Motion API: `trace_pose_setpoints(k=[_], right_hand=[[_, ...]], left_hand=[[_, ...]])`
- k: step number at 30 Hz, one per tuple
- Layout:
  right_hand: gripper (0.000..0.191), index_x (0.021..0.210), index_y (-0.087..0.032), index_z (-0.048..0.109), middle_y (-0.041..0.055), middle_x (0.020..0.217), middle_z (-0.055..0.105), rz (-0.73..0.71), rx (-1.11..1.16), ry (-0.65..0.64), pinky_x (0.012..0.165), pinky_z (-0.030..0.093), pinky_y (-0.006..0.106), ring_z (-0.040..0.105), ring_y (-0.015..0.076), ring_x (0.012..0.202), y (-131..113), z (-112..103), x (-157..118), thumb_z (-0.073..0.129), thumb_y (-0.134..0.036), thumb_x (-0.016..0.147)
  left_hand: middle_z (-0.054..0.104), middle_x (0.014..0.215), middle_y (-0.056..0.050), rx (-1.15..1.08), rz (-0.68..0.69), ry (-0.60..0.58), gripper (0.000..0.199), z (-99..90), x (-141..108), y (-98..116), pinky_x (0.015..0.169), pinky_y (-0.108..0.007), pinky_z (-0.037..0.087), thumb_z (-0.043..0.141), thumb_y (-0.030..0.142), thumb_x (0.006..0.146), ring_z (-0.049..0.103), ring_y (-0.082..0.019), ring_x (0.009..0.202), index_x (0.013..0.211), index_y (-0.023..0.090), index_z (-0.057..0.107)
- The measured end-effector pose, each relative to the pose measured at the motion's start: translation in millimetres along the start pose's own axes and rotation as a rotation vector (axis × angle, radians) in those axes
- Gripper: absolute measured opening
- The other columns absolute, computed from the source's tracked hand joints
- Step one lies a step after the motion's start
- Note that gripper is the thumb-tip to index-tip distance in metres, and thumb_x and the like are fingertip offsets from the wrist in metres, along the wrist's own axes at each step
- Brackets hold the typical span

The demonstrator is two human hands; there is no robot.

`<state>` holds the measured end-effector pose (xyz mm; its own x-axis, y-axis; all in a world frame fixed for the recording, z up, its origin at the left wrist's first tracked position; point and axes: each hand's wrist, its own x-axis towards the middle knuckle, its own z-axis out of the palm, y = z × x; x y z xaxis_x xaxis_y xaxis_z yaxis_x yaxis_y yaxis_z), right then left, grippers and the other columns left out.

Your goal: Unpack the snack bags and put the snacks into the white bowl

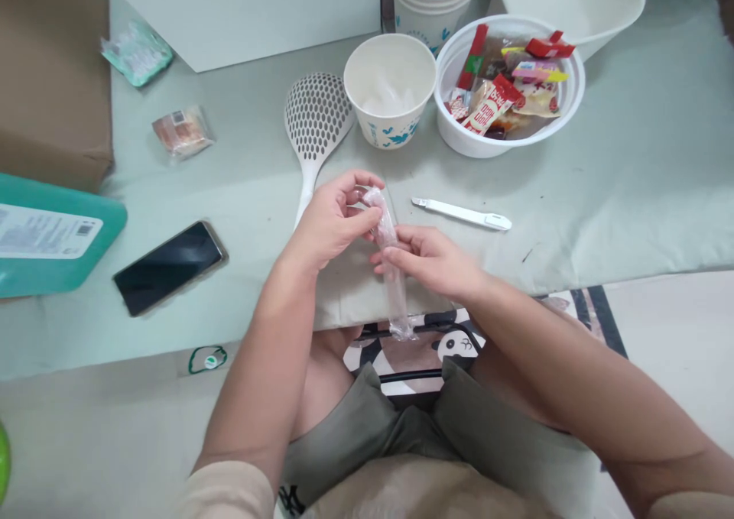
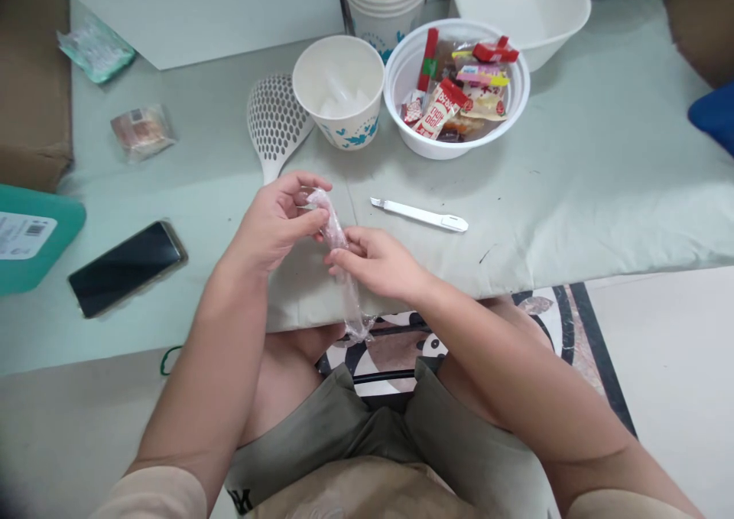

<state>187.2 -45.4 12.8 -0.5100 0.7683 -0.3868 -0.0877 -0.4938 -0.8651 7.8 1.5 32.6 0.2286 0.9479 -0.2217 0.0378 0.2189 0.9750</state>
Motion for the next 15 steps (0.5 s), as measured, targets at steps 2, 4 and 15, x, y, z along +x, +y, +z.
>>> trace_pose_setpoints(k=[2,4,15], right_hand=[[0.018,0.099,-0.020,0.072,0.0033,0.092,0.080,0.048,0.004,0.016,0.076,0.062,0.027,0.077,0.0152,0.080,-2,3,-1,0.077,-0.028,0.085],[0.017,0.098,-0.020,0.072,0.0032,0.089,0.081,0.096,0.008,0.023,0.073,0.062,0.026,0.077,0.0149,0.077,-4,4,-4,0.078,-0.025,0.083],[0.031,0.106,-0.019,0.072,0.0016,0.082,0.081,0.211,-0.008,-0.080,0.063,0.060,0.022,0.077,0.0135,0.069,-7,5,-9,0.083,-0.022,0.076]], left_hand=[[0.065,0.071,0.004,-0.006,0.018,0.007,0.026,0.3,0,-2,0.054,-0.025,0.050,0.074,0.014,0.069,0.061,-0.012,0.057,0.093,0.023,0.069],[0.065,0.069,0.004,-0.018,0.040,0.042,0.024,-1.4,1,-3,0.059,-0.025,0.051,0.075,0.013,0.070,0.061,-0.012,0.060,0.091,0.023,0.069],[0.062,0.080,0.003,-0.144,0.208,0.402,0.033,-22.5,17,-18,0.069,-0.028,0.051,0.081,0.030,0.083,0.065,-0.014,0.072,0.107,0.027,0.058]])
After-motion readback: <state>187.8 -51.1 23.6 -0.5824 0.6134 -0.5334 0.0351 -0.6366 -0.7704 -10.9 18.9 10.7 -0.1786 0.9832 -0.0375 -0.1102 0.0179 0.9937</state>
